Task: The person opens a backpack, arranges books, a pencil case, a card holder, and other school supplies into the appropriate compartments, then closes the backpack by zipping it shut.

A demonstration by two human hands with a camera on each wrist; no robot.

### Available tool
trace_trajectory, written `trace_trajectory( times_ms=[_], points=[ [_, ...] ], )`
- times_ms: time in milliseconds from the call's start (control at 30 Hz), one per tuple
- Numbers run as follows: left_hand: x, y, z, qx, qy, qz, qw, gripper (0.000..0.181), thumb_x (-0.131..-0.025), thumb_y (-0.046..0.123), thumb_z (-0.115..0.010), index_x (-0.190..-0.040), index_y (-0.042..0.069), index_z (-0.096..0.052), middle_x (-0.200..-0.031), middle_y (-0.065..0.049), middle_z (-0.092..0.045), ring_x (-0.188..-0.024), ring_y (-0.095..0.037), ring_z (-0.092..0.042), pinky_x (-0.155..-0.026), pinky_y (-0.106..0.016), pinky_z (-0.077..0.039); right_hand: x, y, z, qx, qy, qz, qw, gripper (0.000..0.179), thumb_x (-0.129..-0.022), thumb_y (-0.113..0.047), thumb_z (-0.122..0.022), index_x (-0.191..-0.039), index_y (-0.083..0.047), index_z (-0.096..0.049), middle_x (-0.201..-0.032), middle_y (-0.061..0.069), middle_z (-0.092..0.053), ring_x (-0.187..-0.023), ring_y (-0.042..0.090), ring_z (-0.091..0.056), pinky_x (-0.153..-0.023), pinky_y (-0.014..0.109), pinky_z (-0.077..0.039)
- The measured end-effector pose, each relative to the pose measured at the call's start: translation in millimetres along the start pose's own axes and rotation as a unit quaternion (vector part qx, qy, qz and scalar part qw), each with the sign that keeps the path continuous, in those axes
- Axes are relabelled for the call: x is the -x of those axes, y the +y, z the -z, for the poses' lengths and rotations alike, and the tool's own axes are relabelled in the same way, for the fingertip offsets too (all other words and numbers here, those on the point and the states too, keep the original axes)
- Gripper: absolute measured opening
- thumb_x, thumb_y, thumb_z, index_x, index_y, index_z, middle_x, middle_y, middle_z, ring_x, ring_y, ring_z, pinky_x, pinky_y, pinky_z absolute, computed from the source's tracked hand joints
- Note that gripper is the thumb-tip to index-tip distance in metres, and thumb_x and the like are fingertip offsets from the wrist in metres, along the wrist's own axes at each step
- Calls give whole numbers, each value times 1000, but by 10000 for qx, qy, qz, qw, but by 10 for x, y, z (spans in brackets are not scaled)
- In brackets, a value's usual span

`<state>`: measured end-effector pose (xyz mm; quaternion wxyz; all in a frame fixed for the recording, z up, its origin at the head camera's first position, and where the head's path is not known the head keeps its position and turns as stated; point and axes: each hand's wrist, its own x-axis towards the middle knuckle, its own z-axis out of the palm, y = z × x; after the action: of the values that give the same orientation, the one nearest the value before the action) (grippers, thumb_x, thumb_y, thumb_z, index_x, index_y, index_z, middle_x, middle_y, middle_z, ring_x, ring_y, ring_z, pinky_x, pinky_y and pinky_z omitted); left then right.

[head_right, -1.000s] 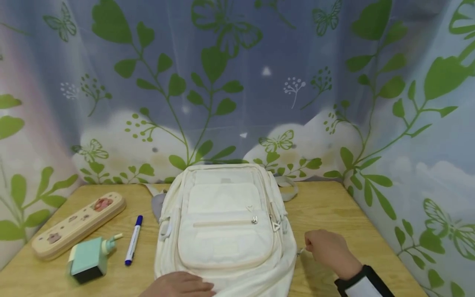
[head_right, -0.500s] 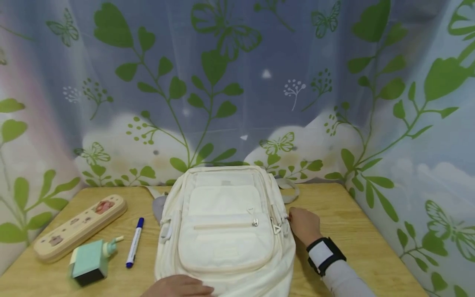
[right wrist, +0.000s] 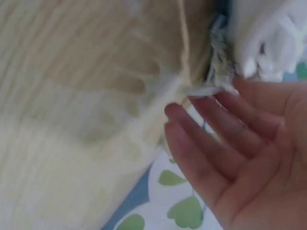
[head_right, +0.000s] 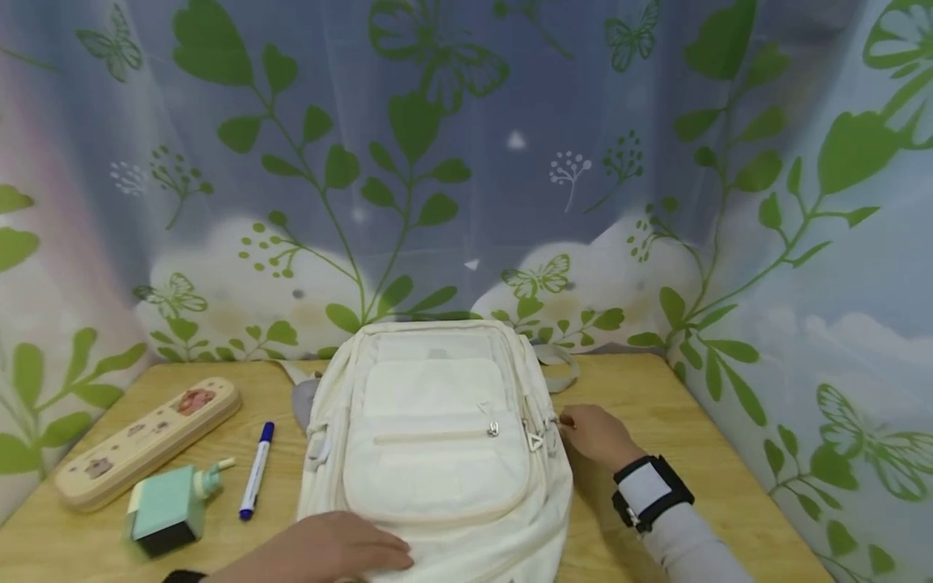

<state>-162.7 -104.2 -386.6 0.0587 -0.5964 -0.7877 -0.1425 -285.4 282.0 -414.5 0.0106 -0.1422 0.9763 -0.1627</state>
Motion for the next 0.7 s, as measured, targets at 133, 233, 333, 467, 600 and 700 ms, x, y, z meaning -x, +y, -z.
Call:
trace_trajectory(
  times_ms=[133, 233, 333, 467, 600, 700],
  points=[
    [-95, -24, 284, 343, -112, 293, 9989, 30, -100, 32, -40, -120, 20, -60, -113, 10, -64, -103, -2, -59, -90, -15, -42, 33, -58, 74, -195, -267, 197, 9993, 31, -92, -11, -58, -121, -2, -57, -121, 20, -58, -108, 37, -57, -85, 46, -48],
    [-242, -76, 431, 155, -95, 384, 9991, 28, -100, 30, -41, -114, 20, -63, -109, 10, -64, -102, -4, -59, -93, -15, -41, 79, -128, 100, 27, -144, 639, 9978, 32, -88, 0, -59, -120, -4, -54, -123, 18, -54, -111, 35, -55, -86, 44, -48],
    [-454, -173, 497, -193, -290, 269, 9990, 23, -99, 27, -46, -108, 20, -66, -103, 10, -67, -96, -4, -61, -89, -16, -43, 123, -196, 119, 262, -48, 1178, 9927, 27, -85, 6, -59, -109, -8, -55, -114, 12, -54, -102, 26, -57, -77, 36, -49],
    [-762, -354, 480, -648, -864, 419, 9933, 20, -97, 26, -51, -109, 21, -67, -105, 8, -67, -100, -7, -61, -91, -20, -44, 170, -242, 107, 794, 124, 1708, 9820, 19, -84, -1, -65, -96, -10, -54, -100, 6, -53, -85, 17, -57, -67, 29, -47],
    [-1019, -555, 352, -1084, -1259, 872, 9822, 29, -96, 27, -52, -124, 22, -58, -123, 3, -59, -116, -14, -54, -101, -26, -39, 212, -260, 62, 1849, 928, 2132, 9549, 15, -79, -10, -73, -87, -13, -60, -94, 2, -56, -86, 19, -55, -74, 35, -47],
    [-1132, -645, 204, -1285, -1584, 1146, 9723, 40, -96, 30, -52, -135, 22, -47, -137, -1, -50, -126, -19, -46, -103, -32, -38, 257, -277, 46, 2375, 1558, 2356, 9294, 12, -76, -14, -75, -81, -15, -64, -94, 1, -58, -92, 21, -55, -85, 42, -44]
  ],
)
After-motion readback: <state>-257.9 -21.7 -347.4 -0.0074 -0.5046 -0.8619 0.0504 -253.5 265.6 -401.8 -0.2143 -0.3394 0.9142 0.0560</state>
